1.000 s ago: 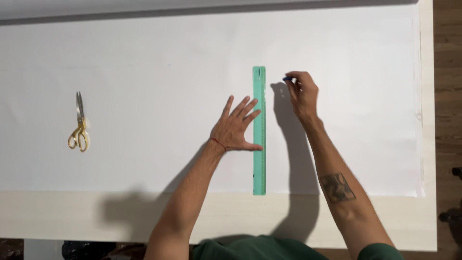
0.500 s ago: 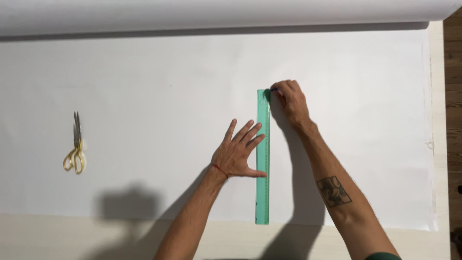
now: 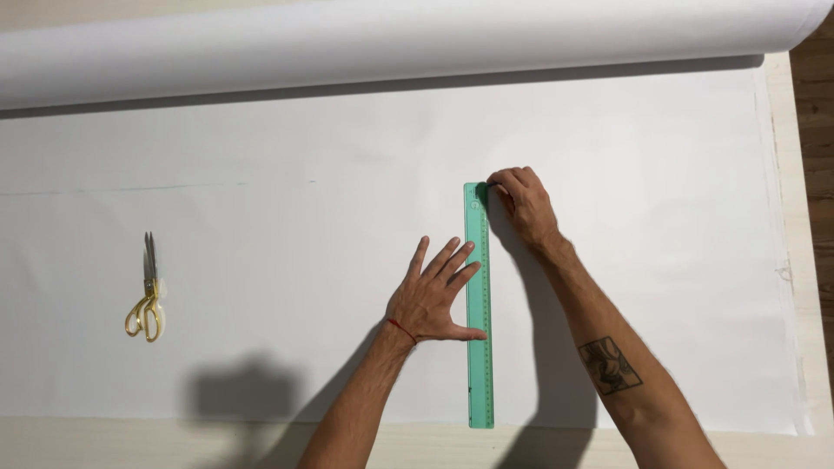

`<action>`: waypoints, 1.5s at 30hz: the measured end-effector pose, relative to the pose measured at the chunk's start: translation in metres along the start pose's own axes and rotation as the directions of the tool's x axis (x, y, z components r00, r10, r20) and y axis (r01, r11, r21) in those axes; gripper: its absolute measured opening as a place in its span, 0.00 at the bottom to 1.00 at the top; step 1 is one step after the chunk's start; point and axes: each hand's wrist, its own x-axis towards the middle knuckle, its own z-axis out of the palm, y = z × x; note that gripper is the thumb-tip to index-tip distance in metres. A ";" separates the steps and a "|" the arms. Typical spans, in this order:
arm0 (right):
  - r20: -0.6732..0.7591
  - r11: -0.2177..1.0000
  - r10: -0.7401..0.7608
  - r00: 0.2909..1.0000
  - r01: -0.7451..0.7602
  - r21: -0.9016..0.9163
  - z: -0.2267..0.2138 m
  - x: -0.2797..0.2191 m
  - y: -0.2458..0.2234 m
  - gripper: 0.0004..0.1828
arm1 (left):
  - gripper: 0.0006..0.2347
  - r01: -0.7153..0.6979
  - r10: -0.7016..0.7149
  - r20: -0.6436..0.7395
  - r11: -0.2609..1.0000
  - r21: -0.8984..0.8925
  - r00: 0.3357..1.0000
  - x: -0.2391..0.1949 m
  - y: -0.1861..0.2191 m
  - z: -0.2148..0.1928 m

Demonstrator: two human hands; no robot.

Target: Drawing straight lines on a large sheet of material using a ruler and marker

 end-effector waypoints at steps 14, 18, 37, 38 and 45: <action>-0.030 1.000 0.000 1.000 -0.001 -0.019 0.005 -0.001 0.005 0.08 | 0.53 -0.017 0.014 0.060 0.999 0.047 0.998 0.010 -0.009 -0.009; -0.010 0.998 -0.004 1.000 0.004 -0.069 0.001 0.002 -0.004 0.09 | 0.52 0.001 -0.004 0.062 0.999 0.041 0.998 0.013 -0.010 -0.006; 0.022 0.999 0.016 1.000 -0.015 -0.046 0.002 0.000 0.000 0.09 | 0.52 0.030 -0.032 0.123 0.999 0.018 0.992 0.017 -0.010 -0.009; 0.018 0.999 0.016 1.000 -0.015 -0.047 0.003 0.000 0.001 0.09 | 0.52 0.029 -0.032 0.126 0.999 0.020 0.991 0.017 -0.010 -0.009; -0.044 0.993 0.071 0.996 -0.067 0.094 0.004 0.010 0.020 0.11 | 0.53 0.036 -0.037 0.119 0.999 0.013 0.992 0.019 -0.009 -0.010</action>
